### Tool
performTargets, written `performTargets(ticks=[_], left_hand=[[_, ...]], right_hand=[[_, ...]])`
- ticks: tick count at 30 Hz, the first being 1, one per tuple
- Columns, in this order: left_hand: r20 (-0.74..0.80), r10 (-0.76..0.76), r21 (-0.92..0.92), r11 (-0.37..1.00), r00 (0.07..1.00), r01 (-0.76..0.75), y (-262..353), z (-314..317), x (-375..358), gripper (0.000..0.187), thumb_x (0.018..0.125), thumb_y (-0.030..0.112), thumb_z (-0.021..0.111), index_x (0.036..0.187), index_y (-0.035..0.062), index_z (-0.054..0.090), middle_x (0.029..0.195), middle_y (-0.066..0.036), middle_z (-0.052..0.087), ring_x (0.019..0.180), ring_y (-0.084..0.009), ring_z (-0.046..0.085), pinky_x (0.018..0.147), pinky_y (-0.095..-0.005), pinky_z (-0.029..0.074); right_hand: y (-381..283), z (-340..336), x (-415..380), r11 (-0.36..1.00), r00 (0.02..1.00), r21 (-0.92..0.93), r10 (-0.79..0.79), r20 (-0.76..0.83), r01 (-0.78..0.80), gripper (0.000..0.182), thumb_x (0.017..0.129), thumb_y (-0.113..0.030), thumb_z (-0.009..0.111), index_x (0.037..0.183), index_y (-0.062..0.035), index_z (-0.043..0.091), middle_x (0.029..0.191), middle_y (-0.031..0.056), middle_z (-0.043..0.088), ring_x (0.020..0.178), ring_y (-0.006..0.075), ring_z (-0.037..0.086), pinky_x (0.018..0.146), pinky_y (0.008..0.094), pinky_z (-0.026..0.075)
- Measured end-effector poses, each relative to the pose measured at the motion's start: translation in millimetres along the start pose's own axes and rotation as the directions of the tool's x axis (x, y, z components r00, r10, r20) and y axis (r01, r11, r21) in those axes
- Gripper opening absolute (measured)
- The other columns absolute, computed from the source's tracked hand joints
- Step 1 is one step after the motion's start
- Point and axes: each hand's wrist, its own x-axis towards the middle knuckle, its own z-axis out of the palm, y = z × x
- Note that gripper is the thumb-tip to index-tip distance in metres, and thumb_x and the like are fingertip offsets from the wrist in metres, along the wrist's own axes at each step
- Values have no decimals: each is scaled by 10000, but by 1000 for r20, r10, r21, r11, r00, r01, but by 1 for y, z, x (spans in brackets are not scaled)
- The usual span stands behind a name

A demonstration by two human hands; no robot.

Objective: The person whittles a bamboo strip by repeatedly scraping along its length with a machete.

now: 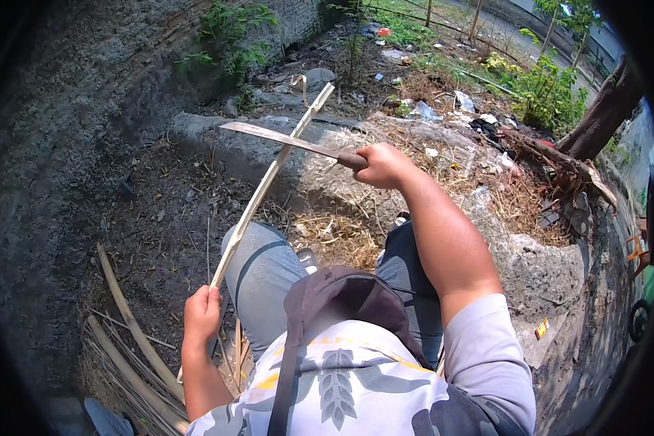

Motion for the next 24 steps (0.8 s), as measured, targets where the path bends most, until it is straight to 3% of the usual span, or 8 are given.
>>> performTargets(ticks=[2,6,9,11,14,17,24], left_hand=[[-30,27,17,1000,999,-26,8,4,6,399,1072,305,564,828,-6,620,651,-172,595,582,-276,574,582,-401,449],[-25,94,63,994,995,-92,15,-1,20,392,1073,293,561,822,-5,609,639,-174,577,564,-288,558,568,-410,440],[25,66,74,995,997,-68,21,-23,12,380,1074,274,560,817,-2,602,628,-175,559,552,-283,545,558,-416,429],[74,63,54,996,995,-67,8,-40,0,371,1072,262,563,812,1,598,624,-176,549,546,-278,535,554,-418,420],[94,131,138,980,987,-143,23,-29,-5,342,1063,242,572,822,1,599,665,-205,579,590,-372,557,578,-437,441],[46,96,153,983,994,-102,19,-23,-2,331,1059,247,577,838,2,610,693,-216,598,619,-390,583,590,-446,450],[18,90,91,992,996,-92,-7,-17,-4,351,1062,280,579,839,11,614,677,-207,586,594,-379,561,574,-446,436]], right_hand=[[-23,-8,-14,987,996,-134,-92,5,92,242,767,-234,712,984,-135,754,937,151,757,915,369,716,836,476,560],[-34,-6,-17,841,934,-413,-349,78,349,169,750,-236,742,903,-166,727,901,89,757,941,332,735,875,469,576],[-6,-14,-14,906,972,-370,-233,-31,205,182,763,-220,722,935,-158,730,890,127,751,925,355,726,826,499,566],[24,-26,-7,965,963,-224,75,-258,-135,204,816,-222,692,1003,-163,747,985,141,765,989,352,729,871,503,568],[35,-26,0,892,872,-141,368,-323,-429,262,856,-229,658,1095,-186,757,1085,150,763,1044,353,726,912,498,570],[29,-26,1,877,881,-188,385,-276,-442,307,862,-235,647,1148,-208,754,1137,147,756,1074,353,722,935,483,571],[32,-30,-7,931,899,-25,343,-271,-363,307,804,-261,675,1082,-160,756,1079,169,758,1043,386,713,927,492,553]])
